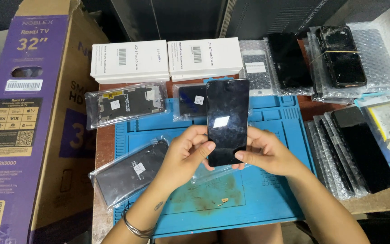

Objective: The person is unpacking various phone screen assemblies from plastic sleeves and boxes, inspecting them for quality, and organizing them on a repair mat.

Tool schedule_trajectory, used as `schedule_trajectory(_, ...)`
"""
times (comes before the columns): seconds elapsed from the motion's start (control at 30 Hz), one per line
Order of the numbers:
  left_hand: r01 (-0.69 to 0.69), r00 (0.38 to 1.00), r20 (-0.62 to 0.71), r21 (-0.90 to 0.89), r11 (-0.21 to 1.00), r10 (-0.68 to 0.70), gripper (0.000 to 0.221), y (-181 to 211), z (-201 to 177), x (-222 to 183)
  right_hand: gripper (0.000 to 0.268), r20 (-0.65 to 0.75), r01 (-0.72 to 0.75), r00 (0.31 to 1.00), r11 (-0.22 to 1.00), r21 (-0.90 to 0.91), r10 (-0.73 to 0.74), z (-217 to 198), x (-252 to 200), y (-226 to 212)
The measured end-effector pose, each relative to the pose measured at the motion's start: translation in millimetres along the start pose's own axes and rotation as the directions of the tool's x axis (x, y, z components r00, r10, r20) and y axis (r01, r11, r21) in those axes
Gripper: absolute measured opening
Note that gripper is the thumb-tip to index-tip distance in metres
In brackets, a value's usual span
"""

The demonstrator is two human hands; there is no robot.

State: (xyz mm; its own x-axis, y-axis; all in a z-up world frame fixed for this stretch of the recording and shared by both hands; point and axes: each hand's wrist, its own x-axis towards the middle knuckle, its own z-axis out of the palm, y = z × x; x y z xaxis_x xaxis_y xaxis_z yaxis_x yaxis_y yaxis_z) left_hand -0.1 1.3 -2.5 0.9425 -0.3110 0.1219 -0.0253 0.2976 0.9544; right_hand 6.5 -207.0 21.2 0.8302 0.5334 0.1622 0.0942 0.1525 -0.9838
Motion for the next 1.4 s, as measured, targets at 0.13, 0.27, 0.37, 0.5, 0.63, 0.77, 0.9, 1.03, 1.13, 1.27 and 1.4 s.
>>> schedule_trajectory(0.13, -0.014, 1.0, -0.024, 0.027, 1.0, 0.014, 0.025, -6.3, -4.3, -0.3, 0.026, 0.032, -0.013, 0.999, 0.998, -0.067, 0.015, 1.7, 1.4, -4.3)
schedule_trajectory(0.27, -0.03, 0.999, -0.033, 0.059, 0.998, 0.032, 0.024, 0.1, -1.8, 0.6, 0.026, 0.025, -0.026, 0.999, 0.994, -0.105, 0.029, -0.9, 0.8, -3.4)
schedule_trajectory(0.37, -0.036, 0.998, -0.052, 0.046, 0.998, 0.039, 0.024, 0.7, -3.3, 1.7, 0.028, 0.03, -0.027, 0.999, 0.993, -0.119, 0.031, 1.0, 3.1, -6.4)
schedule_trajectory(0.5, -0.044, 0.995, -0.083, 0.03, 0.999, 0.046, 0.025, -11.8, -10.3, 1.6, 0.028, 0.008, -0.008, 1.0, 0.992, -0.127, 0.009, 2.8, 2.4, -5.7)
schedule_trajectory(0.63, -0.061, 0.994, -0.089, 0.025, 0.998, 0.063, 0.024, -8.6, -6.7, 2.3, 0.027, -0.012, 0.015, 1.0, 0.992, -0.122, -0.017, 1.0, 1.8, 1.0)
schedule_trajectory(0.77, -0.063, 0.99, -0.119, 0.121, 0.991, 0.078, 0.029, 2.4, -2.6, 3.4, 0.023, -0.083, 0.095, 0.99, 0.981, -0.171, -0.111, 1.6, 2.8, 7.6)
schedule_trajectory(0.9, -0.083, 0.977, -0.175, 0.197, 0.977, 0.118, 0.049, 17.4, 0.3, 4.5, 0.018, -0.191, 0.153, 0.946, 0.879, -0.453, -0.263, -3.4, 0.7, 8.3)
schedule_trajectory(1.03, -0.066, 0.969, -0.228, 0.114, 0.991, 0.091, 0.06, 26.3, 3.9, 4.2, 0.009, -0.212, 0.201, 0.898, 0.787, -0.583, -0.386, -15.0, 1.5, 1.6)
schedule_trajectory(1.13, -0.05, 0.983, -0.184, -0.112, 0.992, 0.028, 0.068, 19.1, 4.8, 2.8, 0.007, -0.075, 0.333, 0.8, 0.546, -0.769, -0.595, -8.9, 2.0, -6.2)
schedule_trajectory(1.27, -0.09, 0.985, -0.17, -0.332, 0.939, 0.034, 0.059, 3.0, 3.9, 7.8, 0.011, 0.222, 0.498, 0.64, 0.177, -0.849, -0.735, 21.1, 2.6, -10.1)
schedule_trajectory(1.4, -0.104, 0.954, -0.297, -0.468, 0.877, -0.046, 0.052, 21.7, 11.5, 9.9, 0.015, 0.355, 0.485, 0.58, -0.039, -0.874, -0.734, 47.5, 7.1, -9.2)
